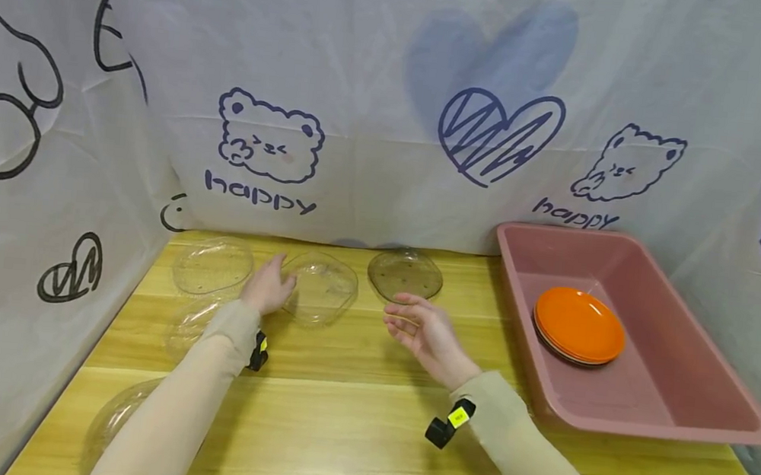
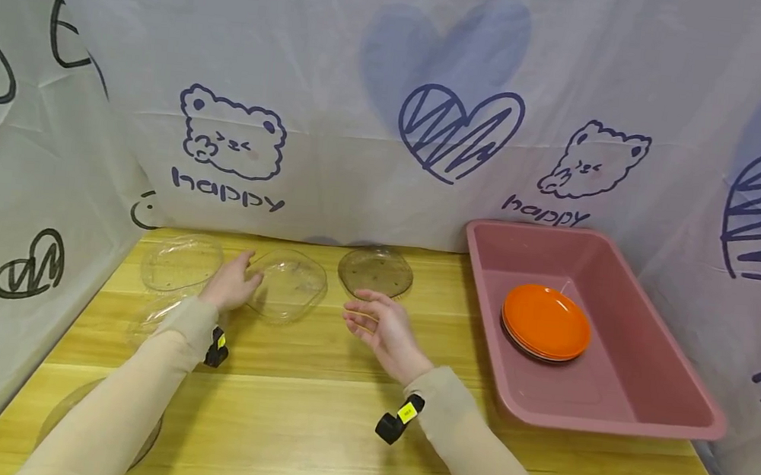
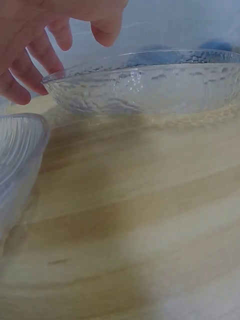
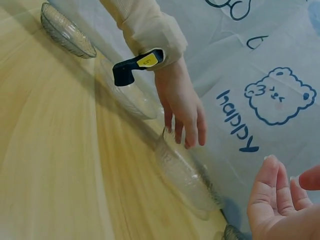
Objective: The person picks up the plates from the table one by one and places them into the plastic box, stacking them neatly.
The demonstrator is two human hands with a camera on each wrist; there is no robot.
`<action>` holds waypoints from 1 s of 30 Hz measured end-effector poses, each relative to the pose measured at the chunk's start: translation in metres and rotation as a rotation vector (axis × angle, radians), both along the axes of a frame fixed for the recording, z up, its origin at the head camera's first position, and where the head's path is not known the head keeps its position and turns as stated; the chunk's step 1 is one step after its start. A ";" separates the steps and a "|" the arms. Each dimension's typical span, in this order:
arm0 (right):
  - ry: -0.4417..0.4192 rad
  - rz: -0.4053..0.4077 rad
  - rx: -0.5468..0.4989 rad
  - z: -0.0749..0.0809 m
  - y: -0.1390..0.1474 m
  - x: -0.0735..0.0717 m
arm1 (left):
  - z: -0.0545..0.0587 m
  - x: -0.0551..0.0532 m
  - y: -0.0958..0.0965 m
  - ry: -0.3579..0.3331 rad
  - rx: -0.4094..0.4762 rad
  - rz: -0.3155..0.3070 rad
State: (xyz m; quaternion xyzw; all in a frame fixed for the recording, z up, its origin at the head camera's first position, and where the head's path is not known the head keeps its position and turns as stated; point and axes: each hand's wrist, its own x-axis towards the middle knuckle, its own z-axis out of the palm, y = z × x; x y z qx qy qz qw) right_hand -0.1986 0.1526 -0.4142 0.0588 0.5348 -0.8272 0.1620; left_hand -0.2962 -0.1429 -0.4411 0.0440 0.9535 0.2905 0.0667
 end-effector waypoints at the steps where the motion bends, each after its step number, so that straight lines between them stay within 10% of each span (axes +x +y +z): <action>1: -0.003 0.001 0.002 -0.001 0.000 0.000 | -0.001 0.000 -0.001 -0.006 0.002 -0.001; 30: -0.046 0.017 0.031 -0.019 -0.002 -0.001 | -0.001 0.007 0.010 -0.012 -0.087 -0.014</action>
